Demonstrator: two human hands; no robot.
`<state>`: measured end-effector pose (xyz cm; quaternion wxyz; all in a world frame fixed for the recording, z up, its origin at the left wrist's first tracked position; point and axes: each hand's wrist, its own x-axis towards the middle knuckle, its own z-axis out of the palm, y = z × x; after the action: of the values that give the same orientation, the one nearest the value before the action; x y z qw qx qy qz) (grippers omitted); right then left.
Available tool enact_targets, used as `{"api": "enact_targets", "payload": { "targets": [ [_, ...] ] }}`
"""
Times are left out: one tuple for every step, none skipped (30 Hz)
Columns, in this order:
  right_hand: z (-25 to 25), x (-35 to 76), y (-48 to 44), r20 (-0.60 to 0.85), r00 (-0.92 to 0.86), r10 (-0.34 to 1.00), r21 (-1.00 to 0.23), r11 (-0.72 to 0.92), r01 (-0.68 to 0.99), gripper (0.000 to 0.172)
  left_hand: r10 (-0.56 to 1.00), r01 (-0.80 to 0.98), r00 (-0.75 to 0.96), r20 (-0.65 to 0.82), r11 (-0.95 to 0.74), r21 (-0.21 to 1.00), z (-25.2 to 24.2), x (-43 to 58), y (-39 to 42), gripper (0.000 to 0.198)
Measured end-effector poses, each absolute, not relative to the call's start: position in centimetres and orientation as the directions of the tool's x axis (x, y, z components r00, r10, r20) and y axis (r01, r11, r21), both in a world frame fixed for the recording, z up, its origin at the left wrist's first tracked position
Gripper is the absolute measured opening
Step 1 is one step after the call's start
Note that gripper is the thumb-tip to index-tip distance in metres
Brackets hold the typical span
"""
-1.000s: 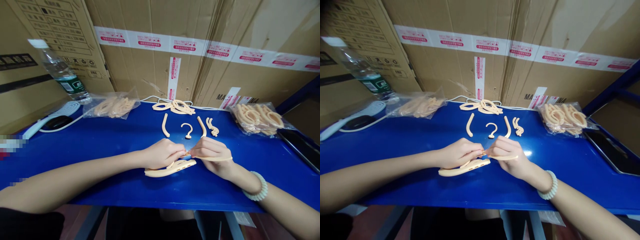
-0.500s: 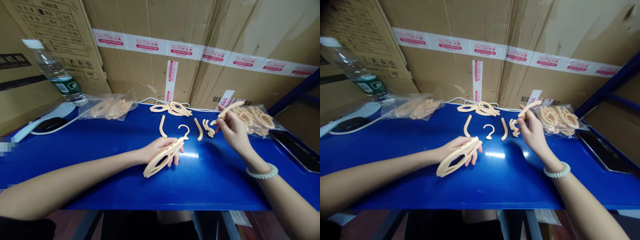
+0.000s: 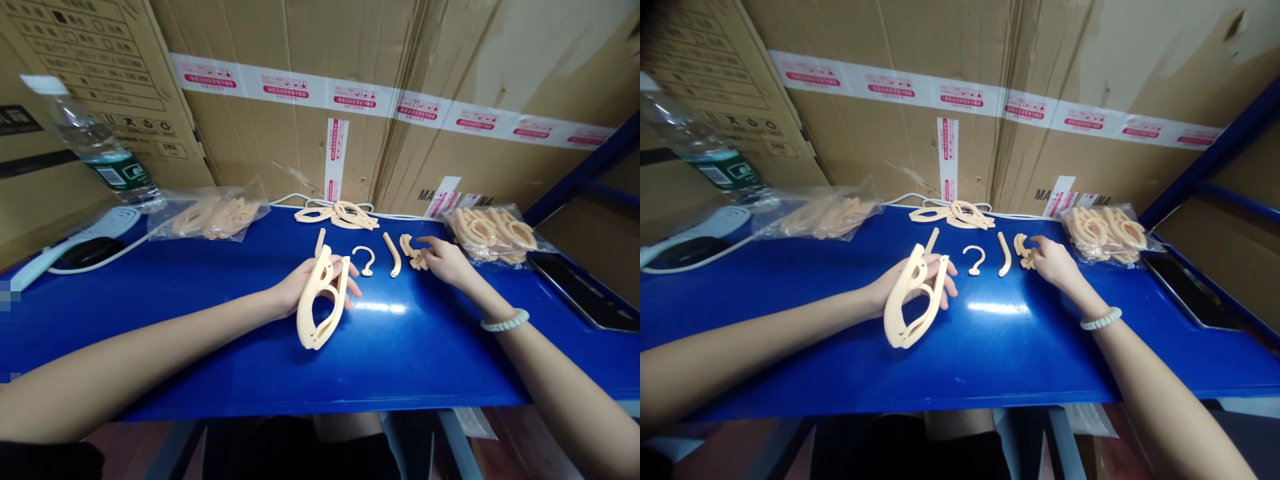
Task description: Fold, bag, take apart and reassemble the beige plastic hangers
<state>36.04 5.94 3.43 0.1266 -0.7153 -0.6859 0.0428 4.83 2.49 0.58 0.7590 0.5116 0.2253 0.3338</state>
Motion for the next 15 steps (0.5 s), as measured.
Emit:
{"api": "enact_targets", "payload": {
  "targets": [
    [3.4,36.1,6.0,0.106,0.056,0.993,-0.235,-0.03,0.972,0.044,0.743,-0.284,0.669,-0.003,0.259,0.923,0.6,4.8,2.5,0.029],
    [3.4,36.2,6.0,0.102,0.059,0.993,-0.229,-0.034,0.973,0.044,0.748,-0.291,0.664,-0.005,0.265,0.919,0.6,4.9,2.5,0.028],
    [3.4,36.3,6.0,0.1,0.064,0.993,-0.221,-0.041,0.975,0.043,0.752,-0.298,0.659,-0.006,0.269,0.916,0.6,4.9,2.6,0.028],
    [3.4,36.4,5.9,0.103,0.071,0.992,-0.213,-0.048,0.976,0.043,0.756,-0.305,0.654,-0.005,0.271,0.913,0.7,4.9,2.6,0.028],
    [3.5,36.3,5.8,0.119,0.074,0.99,-0.211,-0.048,0.976,0.041,0.761,-0.312,0.649,-0.005,0.272,0.91,0.7,5.0,2.6,0.027],
    [3.5,36.1,5.5,0.153,0.059,0.987,-0.221,-0.024,0.975,0.04,0.767,-0.318,0.642,-0.007,0.275,0.907,0.7,5.0,2.7,0.026],
    [3.6,35.8,5.1,0.207,0.018,0.978,-0.245,0.034,0.969,0.038,0.773,-0.323,0.634,-0.013,0.28,0.904,0.7,5.1,2.7,0.025],
    [3.8,35.3,4.6,0.28,-0.052,0.958,-0.281,0.134,0.95,0.037,0.781,-0.328,0.624,-0.022,0.288,0.9,0.7,5.1,2.7,0.024],
    [3.9,34.6,4.0,0.371,-0.143,0.918,-0.313,0.268,0.911,0.035,0.788,-0.331,0.615,-0.034,0.297,0.896,0.7,5.2,2.8,0.023],
    [4.0,33.7,3.2,0.466,-0.244,0.851,-0.326,0.421,0.846,0.034,0.795,-0.332,0.605,-0.046,0.305,0.893,0.7,5.2,2.8,0.023],
    [4.2,32.7,2.3,0.547,-0.341,0.764,-0.314,0.565,0.762,0.033,0.8,-0.33,0.597,-0.057,0.31,0.892,0.6,5.2,2.9,0.022],
    [4.3,31.6,1.3,0.604,-0.429,0.672,-0.271,0.679,0.683,0.031,0.806,-0.326,0.588,-0.063,0.308,0.894,0.6,5.3,3.0,0.023],
    [4.4,30.6,0.4,0.621,-0.526,0.581,-0.208,0.769,0.604,0.03,0.813,-0.32,0.579,-0.065,0.3,0.899,0.5,5.3,3.0,0.023],
    [4.4,29.6,-0.6,0.595,-0.631,0.498,-0.153,0.841,0.519,0.03,0.819,-0.312,0.57,-0.064,0.287,0.906,0.5,5.3,3.1,0.022],
    [4.5,28.7,-1.4,0.554,-0.718,0.421,-0.104,0.891,0.441,0.03,0.825,-0.303,0.562,-0.063,0.276,0.912,0.4,5.3,3.1,0.022]
  ]
}}
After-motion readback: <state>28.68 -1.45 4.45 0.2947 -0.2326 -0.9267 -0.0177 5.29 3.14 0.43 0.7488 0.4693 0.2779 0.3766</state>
